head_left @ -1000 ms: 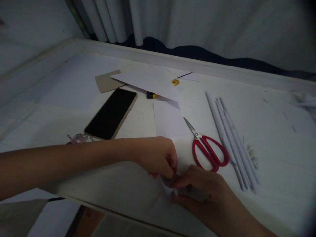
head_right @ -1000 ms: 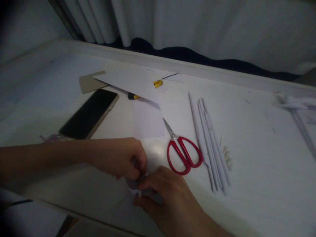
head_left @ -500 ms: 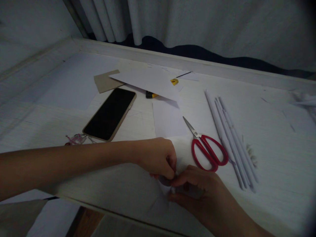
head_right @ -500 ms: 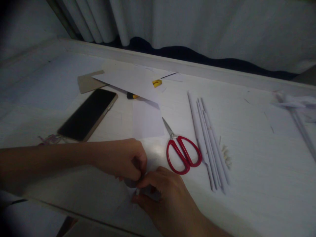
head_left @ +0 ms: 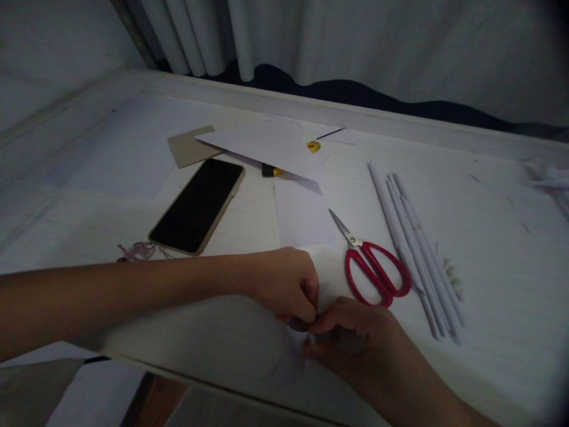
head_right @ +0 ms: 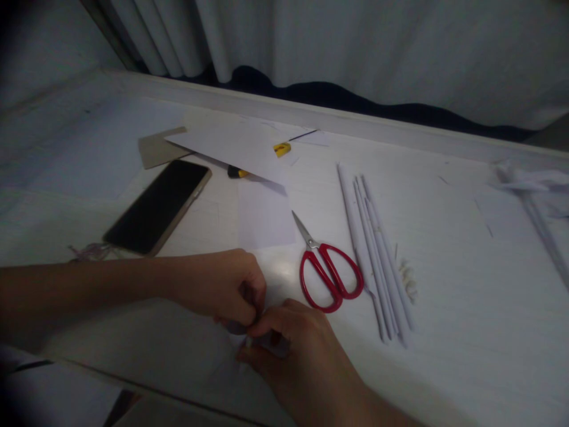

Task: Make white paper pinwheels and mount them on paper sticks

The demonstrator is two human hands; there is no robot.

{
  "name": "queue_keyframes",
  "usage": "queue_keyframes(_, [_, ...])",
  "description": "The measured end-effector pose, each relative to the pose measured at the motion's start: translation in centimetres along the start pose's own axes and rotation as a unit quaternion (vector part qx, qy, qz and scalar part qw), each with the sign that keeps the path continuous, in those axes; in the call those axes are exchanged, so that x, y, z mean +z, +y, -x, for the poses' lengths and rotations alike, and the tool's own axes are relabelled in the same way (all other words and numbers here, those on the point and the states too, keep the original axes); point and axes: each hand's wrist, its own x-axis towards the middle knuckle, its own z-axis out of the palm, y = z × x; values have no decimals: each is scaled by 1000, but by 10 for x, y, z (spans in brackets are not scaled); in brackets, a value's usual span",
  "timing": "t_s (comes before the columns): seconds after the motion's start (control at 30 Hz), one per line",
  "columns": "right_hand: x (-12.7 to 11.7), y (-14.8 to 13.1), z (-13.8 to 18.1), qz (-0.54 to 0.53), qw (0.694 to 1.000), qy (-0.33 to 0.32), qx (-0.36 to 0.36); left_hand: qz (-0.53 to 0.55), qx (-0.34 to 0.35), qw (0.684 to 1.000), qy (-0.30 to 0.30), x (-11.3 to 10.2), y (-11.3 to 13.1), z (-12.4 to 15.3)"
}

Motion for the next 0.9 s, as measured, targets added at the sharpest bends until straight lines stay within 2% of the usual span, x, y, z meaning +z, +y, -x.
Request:
queue_keyframes(0.27, [-1, -2, -2, 10, 1000, 7, -18, 9, -10, 1000, -5, 0, 1, 1])
queue_keyframes(0.5, [-6, -5, -3, 31, 999, 15, -31, 31, -5, 997, -74, -10, 2, 1])
queue_keyframes(0.73, [-6, 2, 2, 72, 984, 113, -114, 27, -7, 996, -84, -19, 13, 12])
queue_keyframes(0.9, [-8, 2, 2, 76, 971, 128, -185, 29, -17, 996, -84, -21, 16, 18])
